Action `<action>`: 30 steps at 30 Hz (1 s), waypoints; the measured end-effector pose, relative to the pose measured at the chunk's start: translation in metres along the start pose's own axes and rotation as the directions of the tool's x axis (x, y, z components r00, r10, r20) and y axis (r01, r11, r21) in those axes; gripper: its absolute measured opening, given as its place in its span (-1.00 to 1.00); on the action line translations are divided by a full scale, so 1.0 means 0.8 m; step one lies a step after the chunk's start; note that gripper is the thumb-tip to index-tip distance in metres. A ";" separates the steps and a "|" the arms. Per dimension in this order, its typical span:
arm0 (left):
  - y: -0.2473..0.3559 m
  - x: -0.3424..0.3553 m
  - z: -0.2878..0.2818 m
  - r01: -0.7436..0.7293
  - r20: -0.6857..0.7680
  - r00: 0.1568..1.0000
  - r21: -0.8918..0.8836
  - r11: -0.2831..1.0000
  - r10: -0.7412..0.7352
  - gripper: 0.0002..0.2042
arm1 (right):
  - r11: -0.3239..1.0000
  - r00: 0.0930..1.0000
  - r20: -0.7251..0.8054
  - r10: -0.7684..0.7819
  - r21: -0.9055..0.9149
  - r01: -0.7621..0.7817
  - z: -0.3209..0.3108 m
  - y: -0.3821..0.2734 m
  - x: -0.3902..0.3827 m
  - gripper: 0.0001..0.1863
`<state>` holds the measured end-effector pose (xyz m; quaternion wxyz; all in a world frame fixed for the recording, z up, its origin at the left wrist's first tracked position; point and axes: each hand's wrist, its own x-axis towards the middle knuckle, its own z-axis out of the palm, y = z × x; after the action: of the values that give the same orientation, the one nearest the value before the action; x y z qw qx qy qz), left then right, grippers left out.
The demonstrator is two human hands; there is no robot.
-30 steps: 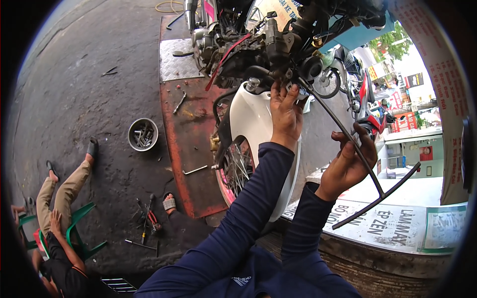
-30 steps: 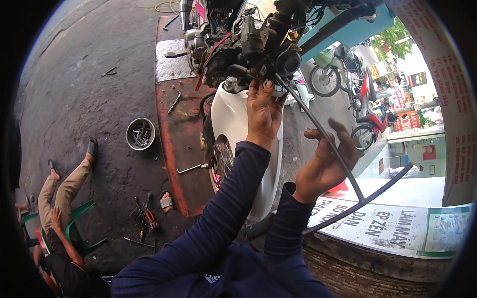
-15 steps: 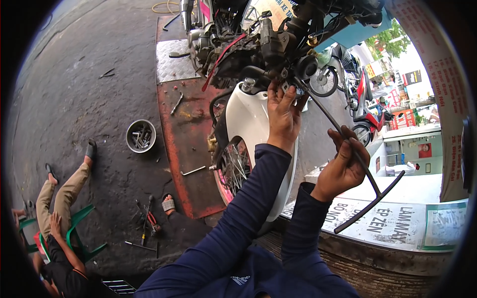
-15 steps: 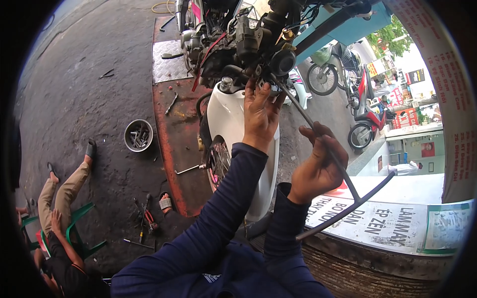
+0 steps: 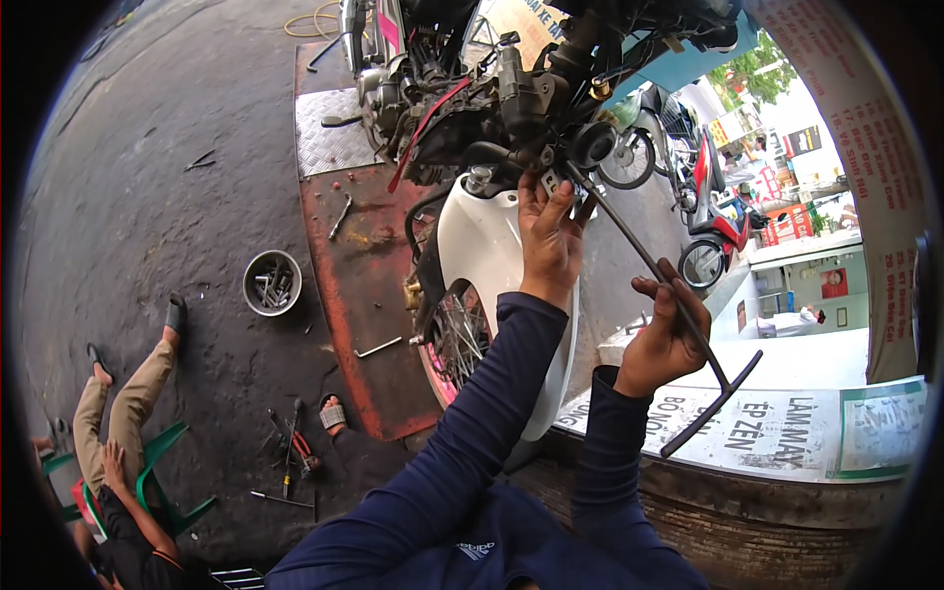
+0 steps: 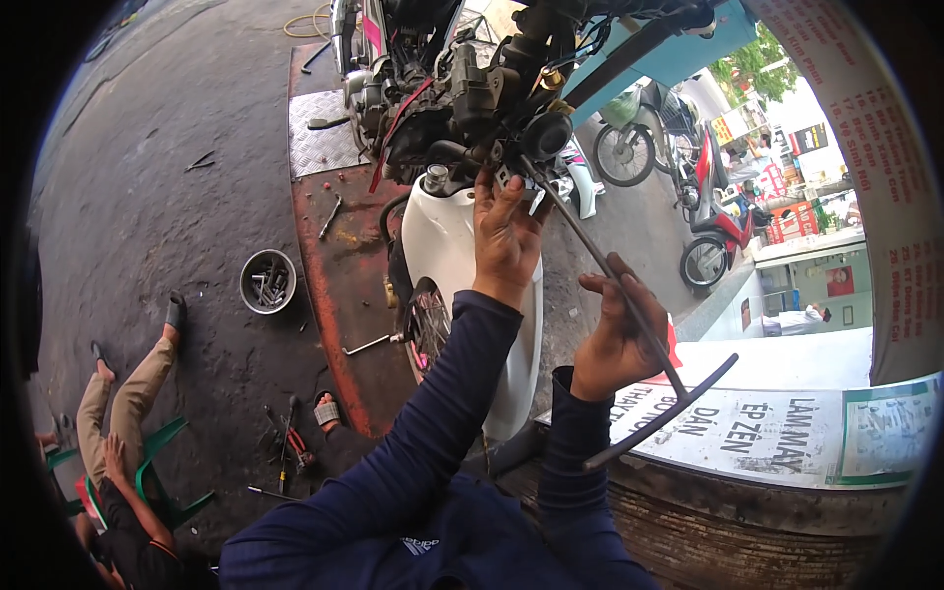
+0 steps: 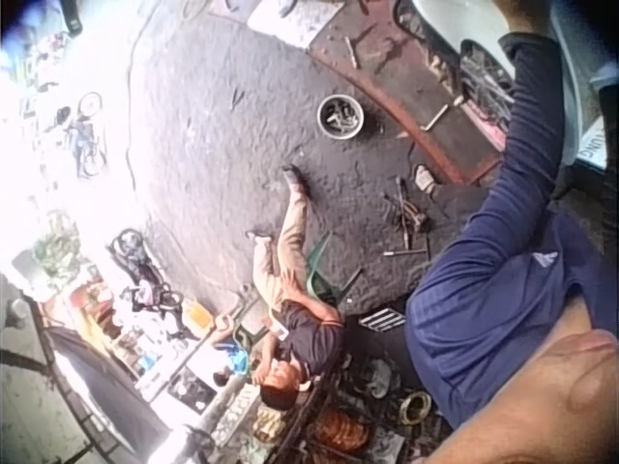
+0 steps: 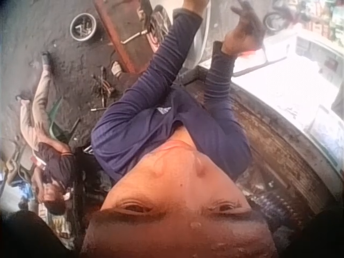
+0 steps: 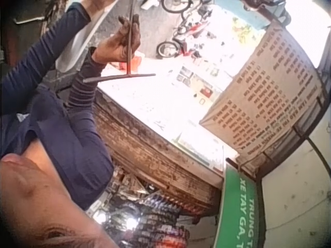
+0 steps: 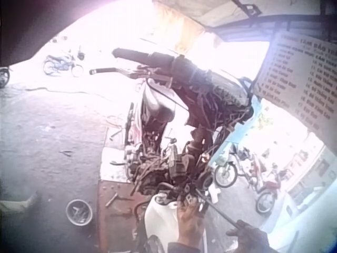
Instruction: Repairing a motorcycle, specifically working on the front assembly and internal components.
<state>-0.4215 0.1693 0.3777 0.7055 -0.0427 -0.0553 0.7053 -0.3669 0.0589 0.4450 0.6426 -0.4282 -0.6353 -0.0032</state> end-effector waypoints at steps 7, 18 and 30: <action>0.006 -0.009 0.009 0.017 -0.130 0.992 0.081 0.997 -0.006 -0.48 | 0.987 0.989 -0.008 0.150 -0.060 -0.151 -0.002 -0.023 0.023 -0.86; -0.018 -0.050 0.081 0.471 0.080 0.860 -0.505 0.723 -0.504 -0.86 | 0.699 0.821 0.174 0.543 -0.636 -0.327 -0.056 -0.087 0.000 -0.84; 0.005 -0.041 0.051 0.309 -0.355 0.870 -0.150 0.939 -0.343 -0.47 | 0.472 0.792 0.552 0.261 -0.789 0.394 -0.084 -0.172 0.077 -0.66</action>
<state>-0.4313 0.1356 0.4173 0.8090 -0.1979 0.0431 0.5518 -0.3756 -0.0319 0.5826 0.0890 -0.6446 -0.7275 -0.2175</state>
